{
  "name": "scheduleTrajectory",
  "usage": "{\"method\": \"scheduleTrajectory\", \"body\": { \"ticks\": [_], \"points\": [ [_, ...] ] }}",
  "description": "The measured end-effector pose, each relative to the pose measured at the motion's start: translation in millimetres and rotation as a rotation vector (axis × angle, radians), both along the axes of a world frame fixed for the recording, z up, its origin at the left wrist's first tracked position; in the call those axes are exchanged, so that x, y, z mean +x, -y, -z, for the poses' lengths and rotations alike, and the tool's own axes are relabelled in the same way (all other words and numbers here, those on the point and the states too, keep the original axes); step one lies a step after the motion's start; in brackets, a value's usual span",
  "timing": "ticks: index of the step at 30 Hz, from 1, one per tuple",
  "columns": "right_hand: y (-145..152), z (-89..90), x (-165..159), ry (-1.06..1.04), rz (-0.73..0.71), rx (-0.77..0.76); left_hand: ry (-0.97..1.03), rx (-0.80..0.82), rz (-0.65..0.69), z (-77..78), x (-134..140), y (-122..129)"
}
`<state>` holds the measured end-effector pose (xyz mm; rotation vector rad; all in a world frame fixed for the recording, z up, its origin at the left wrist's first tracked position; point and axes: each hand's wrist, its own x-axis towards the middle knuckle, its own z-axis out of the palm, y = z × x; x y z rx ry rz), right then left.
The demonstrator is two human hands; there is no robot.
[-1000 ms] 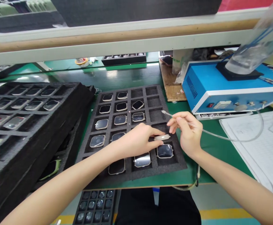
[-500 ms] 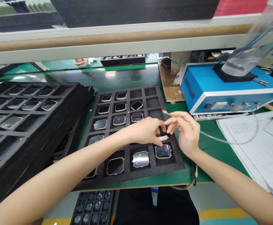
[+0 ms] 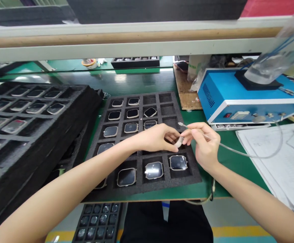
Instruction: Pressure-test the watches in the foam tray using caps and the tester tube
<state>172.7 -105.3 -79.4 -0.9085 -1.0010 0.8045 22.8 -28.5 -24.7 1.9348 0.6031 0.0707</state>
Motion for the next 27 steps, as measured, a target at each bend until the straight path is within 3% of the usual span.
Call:
{"method": "scheduleTrajectory", "body": {
  "ticks": [3, 5, 10, 27],
  "points": [
    [5.1, -2.4, -3.6, 0.012, -0.008, -0.016, 0.237, -0.156, -0.289, 17.4, -14.7, 7.8],
    [8.0, -3.2, -5.9, 0.022, -0.053, -0.045, 0.347, -0.233, -0.37, 28.0, -23.2, 11.3],
    [10.4, -2.0, -7.3, -0.003, -0.12, -0.074, 0.439, -0.298, -0.356, 38.6, -28.9, 9.4],
    [12.3, -3.9, -8.3, 0.06, -0.102, -0.067, 0.435, -0.264, -0.379, 35.7, -28.5, 9.3]
  ]
}}
